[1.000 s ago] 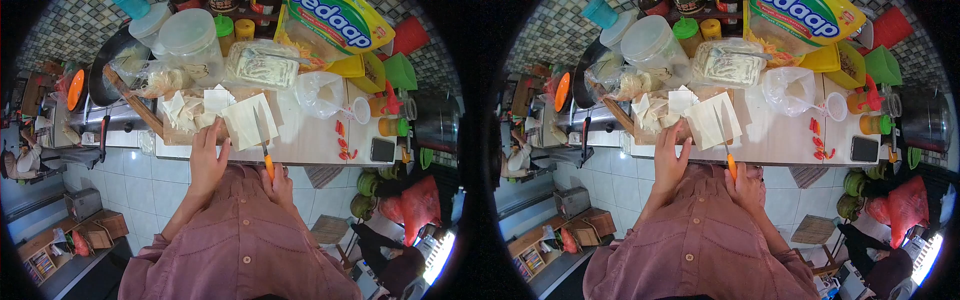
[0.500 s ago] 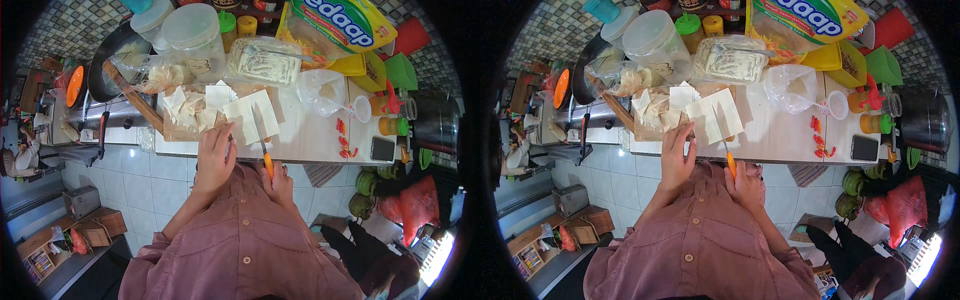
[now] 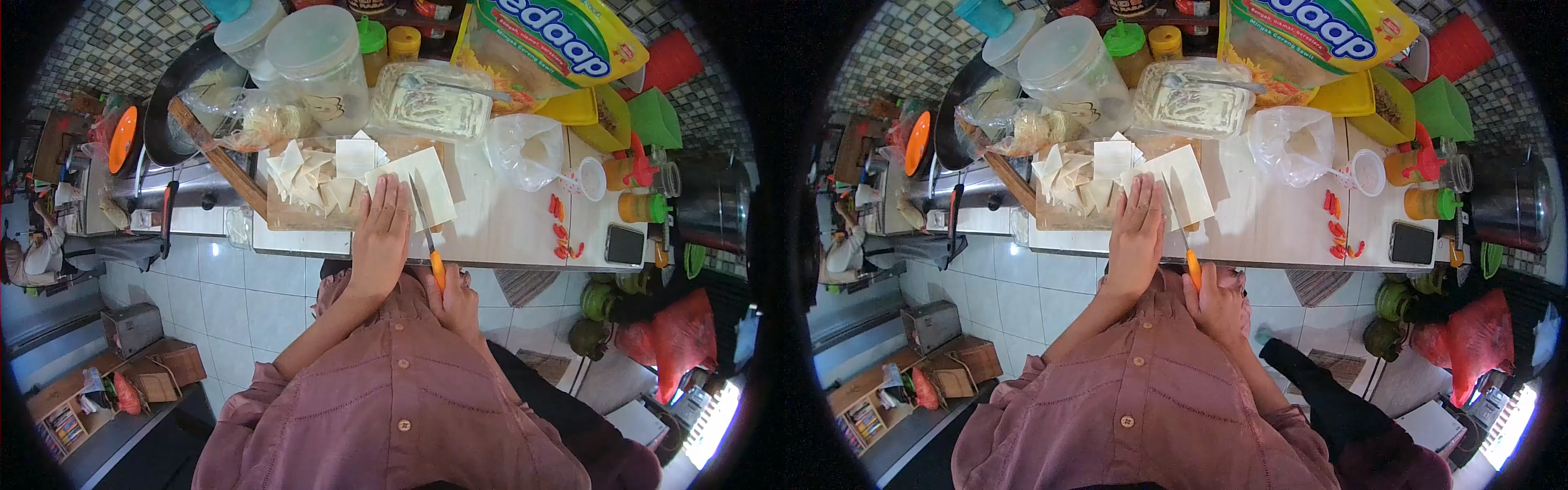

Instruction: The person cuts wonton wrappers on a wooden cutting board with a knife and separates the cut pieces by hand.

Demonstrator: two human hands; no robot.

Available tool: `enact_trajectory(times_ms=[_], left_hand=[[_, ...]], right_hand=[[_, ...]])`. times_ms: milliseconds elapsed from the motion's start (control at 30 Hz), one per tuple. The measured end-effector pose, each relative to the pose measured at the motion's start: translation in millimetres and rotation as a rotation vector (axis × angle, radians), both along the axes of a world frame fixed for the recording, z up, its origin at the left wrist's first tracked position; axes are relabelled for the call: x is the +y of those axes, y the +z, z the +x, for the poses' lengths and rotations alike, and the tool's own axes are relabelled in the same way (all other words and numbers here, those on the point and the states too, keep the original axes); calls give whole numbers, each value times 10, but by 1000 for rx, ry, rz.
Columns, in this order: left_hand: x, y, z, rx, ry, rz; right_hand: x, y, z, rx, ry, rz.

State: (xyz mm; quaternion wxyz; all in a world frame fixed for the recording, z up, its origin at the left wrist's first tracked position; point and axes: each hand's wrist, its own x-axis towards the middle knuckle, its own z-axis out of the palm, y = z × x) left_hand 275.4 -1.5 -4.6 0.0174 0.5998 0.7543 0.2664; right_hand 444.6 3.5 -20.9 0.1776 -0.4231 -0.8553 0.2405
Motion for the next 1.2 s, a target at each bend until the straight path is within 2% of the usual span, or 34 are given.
enact_trajectory(times_ms=[733,800,967,1200], left_hand=[[8,-41,5,68,31,-4],[16,-38,7,76,29,-8],[7,-27,-7,147,15,-35],[9,-47,-2,83,29,-13]], right_hand=[[3,78,-83,-59,-25,36],[14,166,-109,-122,-47,-158],[43,209,-147,-127,-55,-233],[61,238,-183,-133,-83,-315]])
